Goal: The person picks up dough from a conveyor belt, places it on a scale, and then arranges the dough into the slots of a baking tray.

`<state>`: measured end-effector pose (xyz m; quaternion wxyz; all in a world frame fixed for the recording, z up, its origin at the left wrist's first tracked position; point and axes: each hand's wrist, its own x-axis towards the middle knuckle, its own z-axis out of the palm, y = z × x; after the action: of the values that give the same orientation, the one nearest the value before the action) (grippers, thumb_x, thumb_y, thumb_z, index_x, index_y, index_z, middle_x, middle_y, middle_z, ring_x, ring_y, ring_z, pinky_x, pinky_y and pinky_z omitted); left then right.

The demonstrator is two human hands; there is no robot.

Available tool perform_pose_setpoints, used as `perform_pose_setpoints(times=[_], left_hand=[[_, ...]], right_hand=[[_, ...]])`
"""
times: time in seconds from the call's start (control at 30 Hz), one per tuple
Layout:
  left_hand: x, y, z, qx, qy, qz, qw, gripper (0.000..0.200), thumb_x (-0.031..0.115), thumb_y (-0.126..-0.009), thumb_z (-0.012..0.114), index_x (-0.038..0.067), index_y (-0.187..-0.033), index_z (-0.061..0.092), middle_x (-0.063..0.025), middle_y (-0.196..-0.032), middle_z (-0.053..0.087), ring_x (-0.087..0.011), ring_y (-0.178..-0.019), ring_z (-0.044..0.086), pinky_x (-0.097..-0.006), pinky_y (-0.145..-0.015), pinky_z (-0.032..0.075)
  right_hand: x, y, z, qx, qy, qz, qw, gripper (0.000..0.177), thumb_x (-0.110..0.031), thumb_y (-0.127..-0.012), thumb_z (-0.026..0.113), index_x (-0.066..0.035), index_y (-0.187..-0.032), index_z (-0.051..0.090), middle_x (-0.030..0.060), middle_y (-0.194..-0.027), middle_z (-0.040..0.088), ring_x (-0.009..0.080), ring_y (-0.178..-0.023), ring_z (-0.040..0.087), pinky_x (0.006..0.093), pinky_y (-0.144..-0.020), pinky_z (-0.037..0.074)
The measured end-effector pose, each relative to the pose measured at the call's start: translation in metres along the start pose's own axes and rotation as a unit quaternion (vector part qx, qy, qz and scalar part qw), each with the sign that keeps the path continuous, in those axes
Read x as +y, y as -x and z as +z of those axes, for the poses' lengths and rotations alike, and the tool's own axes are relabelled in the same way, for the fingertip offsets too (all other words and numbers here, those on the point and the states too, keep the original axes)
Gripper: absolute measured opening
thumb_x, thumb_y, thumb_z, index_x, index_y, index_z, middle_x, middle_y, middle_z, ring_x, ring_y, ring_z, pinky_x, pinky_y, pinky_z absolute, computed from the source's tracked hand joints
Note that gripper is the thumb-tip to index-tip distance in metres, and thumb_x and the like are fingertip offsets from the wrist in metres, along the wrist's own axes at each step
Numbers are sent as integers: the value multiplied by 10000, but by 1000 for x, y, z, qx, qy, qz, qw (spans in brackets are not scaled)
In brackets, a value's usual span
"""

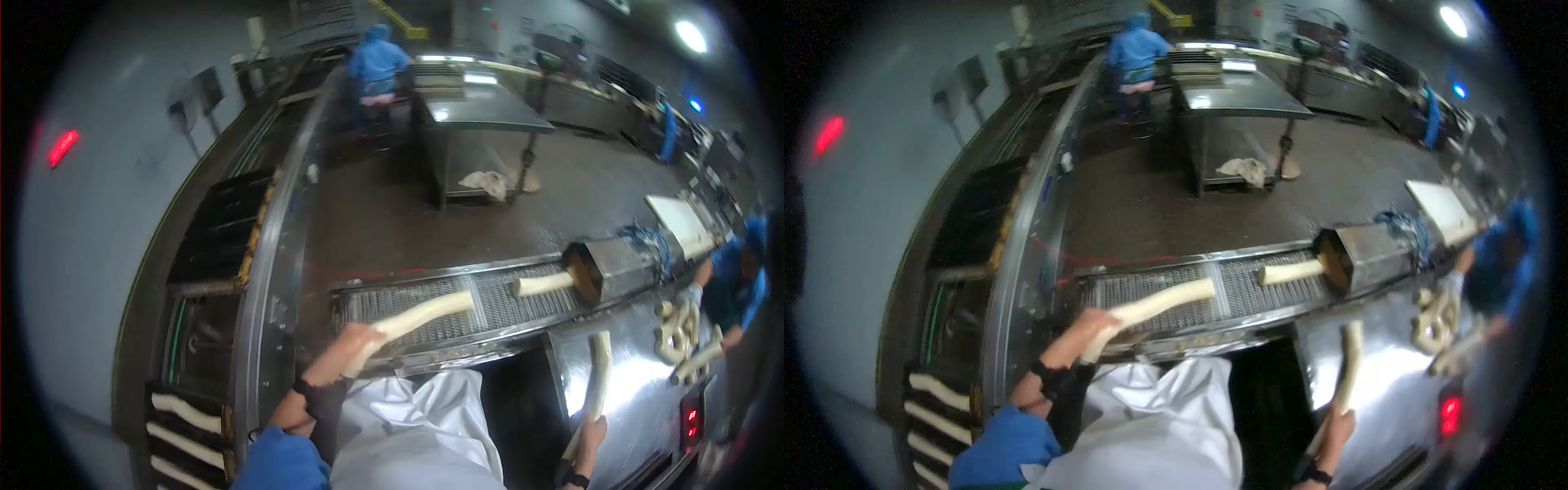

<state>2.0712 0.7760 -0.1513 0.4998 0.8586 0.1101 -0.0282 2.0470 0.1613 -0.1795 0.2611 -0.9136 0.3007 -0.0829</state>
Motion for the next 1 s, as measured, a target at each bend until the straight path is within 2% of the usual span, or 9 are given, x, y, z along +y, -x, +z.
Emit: perform_pose_setpoints(times=[0.1, 0.17, 0.27, 0.37, 0.63, 0.8, 0.9, 0.93, 1.0], left_hand=[[55, 9, -37, 8, 598, -139, 790, 323, 325, -865, 635, 26, -986, 639, -66, -743, 637, -145, -673, 625, -252, -544, 481], [91, 12, -67, 139, 644, -58, 750, 315, 293, -873, 628, 33, -1049, 610, -63, -788, 630, -155, -689, 616, -265, -590, 504], [129, 26, -101, 291, 577, 79, 759, 344, 298, -889, 615, 20, -1087, 578, -82, -884, 625, -150, -751, 610, -273, -650, 508], [134, 42, -131, 382, 461, 205, 775, 341, 273, -934, 567, 10, -1147, 534, -79, -947, 616, -143, -787, 608, -275, -681, 507], [-51, 49, -212, 535, 522, 60, 661, 355, 173, -881, 642, -71, -1101, 507, -122, -933, 607, -206, -802, 612, -352, -724, 486], [-144, 34, -228, 616, 382, -58, 687, 814, 144, -865, 633, -22, -1463, 105, -240, -1249, 431, -292, -1063, 534, -424, -886, 493], [-177, 19, -229, 672, 231, -111, 695, 869, 159, -857, 640, -73, -1462, 61, -312, -1419, 307, -344, -1237, 446, -385, -955, 466], [-182, 15, -224, 695, 48, -182, 694, 874, 230, -869, 639, -101, -1448, 73, -341, -1430, 273, -391, -1310, 353, -395, -1046, 394], [-166, 14, -226, 664, 157, -226, 695, 866, 351, -914, 565, -119, -1444, 67, -409, -1466, 66, -526, -1384, 65, -506, -1161, 77]], right_hand=[[15, -24, 16, -125, -223, 51, 965, 461, -427, -863, 640, 23, -935, 570, 79, -746, 581, 214, -651, 572, 349, -595, 476], [-14, 3, 7, -227, -516, 130, 816, 451, -450, -869, 619, -15, -978, 574, 59, -729, 546, 190, -620, 538, 304, -573, 452], [-55, 36, 22, -85, -600, 160, 779, 441, -455, -891, 583, -42, -1041, 561, 35, -735, 521, 164, -600, 519, 278, -557, 438], [-99, 65, 28, -128, -542, 131, 820, 447, -453, -895, 576, -38, -1060, 551, 33, -741, 523, 157, -602, 520, 270, -553, 438], [-241, 107, 8, -374, -382, -108, 838, 467, -445, -906, 558, -27, -1111, 524, 26, -759, 526, 140, -605, 524, 249, -542, 439], [-370, 157, 18, -465, -475, -181, 725, 562, -384, -878, 537, 55, -1215, 439, 77, -702, 521, 133, -463, 495, 238, -374, 423], [-466, 186, 34, -798, -401, -209, 398, 740, -283, -728, 674, 141, -1254, 373, 232, -912, 611, 209, -512, 616, 286, -418, 553], [-489, 209, 37, -796, -405, -212, 396, 747, -271, -720, 675, 144, -1261, 370, 248, -925, 605, 217, -507, 618, 283, -414, 553], [-531, 270, 35, -771, -418, -223, 426, 829, -271, -700, 692, 135, -1328, 335, 270, -949, 602, 228, -520, 626, 280, -413, 554]])
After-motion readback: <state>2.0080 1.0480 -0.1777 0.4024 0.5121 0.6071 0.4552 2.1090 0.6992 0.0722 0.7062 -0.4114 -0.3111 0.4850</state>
